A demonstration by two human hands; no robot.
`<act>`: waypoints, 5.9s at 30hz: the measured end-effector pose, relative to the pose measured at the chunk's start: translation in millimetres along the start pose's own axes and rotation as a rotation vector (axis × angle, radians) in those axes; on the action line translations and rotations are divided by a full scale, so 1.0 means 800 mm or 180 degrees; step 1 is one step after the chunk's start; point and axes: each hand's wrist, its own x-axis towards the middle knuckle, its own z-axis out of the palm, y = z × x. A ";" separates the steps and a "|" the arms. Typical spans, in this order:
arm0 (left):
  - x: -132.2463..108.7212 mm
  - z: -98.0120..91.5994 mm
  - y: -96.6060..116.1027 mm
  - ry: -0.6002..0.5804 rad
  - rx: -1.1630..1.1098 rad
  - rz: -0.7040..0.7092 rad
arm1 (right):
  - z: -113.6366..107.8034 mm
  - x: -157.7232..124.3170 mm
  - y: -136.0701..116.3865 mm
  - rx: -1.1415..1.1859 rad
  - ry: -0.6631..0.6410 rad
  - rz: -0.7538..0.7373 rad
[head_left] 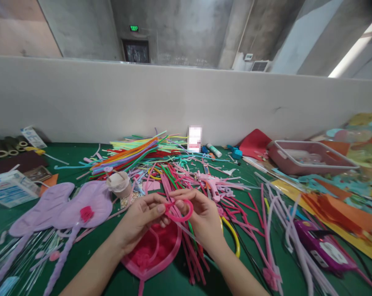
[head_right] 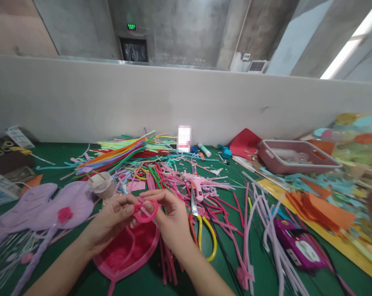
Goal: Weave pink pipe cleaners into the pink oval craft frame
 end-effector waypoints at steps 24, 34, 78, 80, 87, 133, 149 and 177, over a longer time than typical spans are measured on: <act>0.004 0.003 0.005 0.0637 -0.0167 -0.0537 | -0.007 0.004 0.017 -0.1428 0.0400 -0.0189; 0.007 0.000 0.002 0.1012 -0.0330 -0.0269 | -0.005 0.000 0.021 -0.1230 -0.0460 -0.0128; 0.006 0.010 0.007 0.1288 -0.0302 0.0666 | 0.026 -0.016 0.020 -0.1443 -0.0858 0.0909; 0.003 0.014 0.006 0.1177 -0.0225 0.0636 | 0.022 -0.010 0.013 -0.1583 -0.0777 0.0599; 0.004 0.014 -0.003 0.1165 -0.0264 0.0567 | 0.007 -0.006 0.004 -0.3841 -0.0362 -0.1118; -0.010 0.025 0.002 0.1144 0.1800 0.1075 | -0.005 -0.006 0.007 -0.1193 0.0118 -0.0114; -0.014 0.021 0.005 0.1015 0.1886 0.1068 | -0.004 -0.010 0.005 -0.0646 0.0179 0.0101; -0.005 -0.012 0.014 -0.1046 0.1107 -0.0525 | -0.027 0.001 -0.028 -0.1342 -0.1496 -0.0076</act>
